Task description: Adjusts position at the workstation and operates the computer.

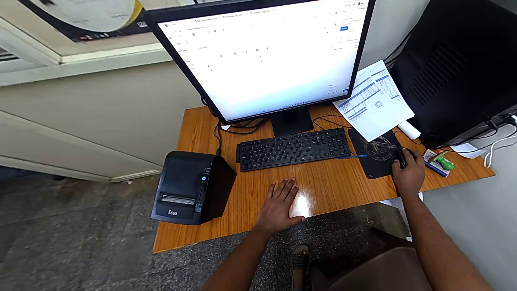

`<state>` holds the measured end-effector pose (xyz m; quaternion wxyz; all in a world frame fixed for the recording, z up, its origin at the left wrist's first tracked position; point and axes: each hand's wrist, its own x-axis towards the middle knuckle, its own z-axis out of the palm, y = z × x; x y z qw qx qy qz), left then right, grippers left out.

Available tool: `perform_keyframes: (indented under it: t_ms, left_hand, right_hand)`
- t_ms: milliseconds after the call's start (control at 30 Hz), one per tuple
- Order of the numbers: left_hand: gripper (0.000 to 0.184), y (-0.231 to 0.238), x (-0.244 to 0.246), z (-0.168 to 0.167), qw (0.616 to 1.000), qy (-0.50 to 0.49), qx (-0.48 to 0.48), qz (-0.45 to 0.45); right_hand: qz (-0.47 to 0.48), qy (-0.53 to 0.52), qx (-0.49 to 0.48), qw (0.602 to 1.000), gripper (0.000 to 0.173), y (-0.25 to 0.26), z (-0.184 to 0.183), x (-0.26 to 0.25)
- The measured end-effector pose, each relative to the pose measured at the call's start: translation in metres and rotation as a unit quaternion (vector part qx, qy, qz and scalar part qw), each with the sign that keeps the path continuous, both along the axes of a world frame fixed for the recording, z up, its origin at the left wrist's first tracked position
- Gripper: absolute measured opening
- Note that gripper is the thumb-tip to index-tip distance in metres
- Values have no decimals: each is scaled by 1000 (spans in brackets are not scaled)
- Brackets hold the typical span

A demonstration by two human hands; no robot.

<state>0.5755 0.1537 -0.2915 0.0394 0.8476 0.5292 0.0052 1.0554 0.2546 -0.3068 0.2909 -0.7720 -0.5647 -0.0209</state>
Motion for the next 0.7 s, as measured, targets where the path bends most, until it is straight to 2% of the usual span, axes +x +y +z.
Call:
perform_keyframes:
  t_ms: [700]
  left_hand:
    - [108, 0, 0, 0, 1000, 5, -1, 0]
  right_hand:
    - [-3, -6, -9, 1000, 51, 2, -3, 2]
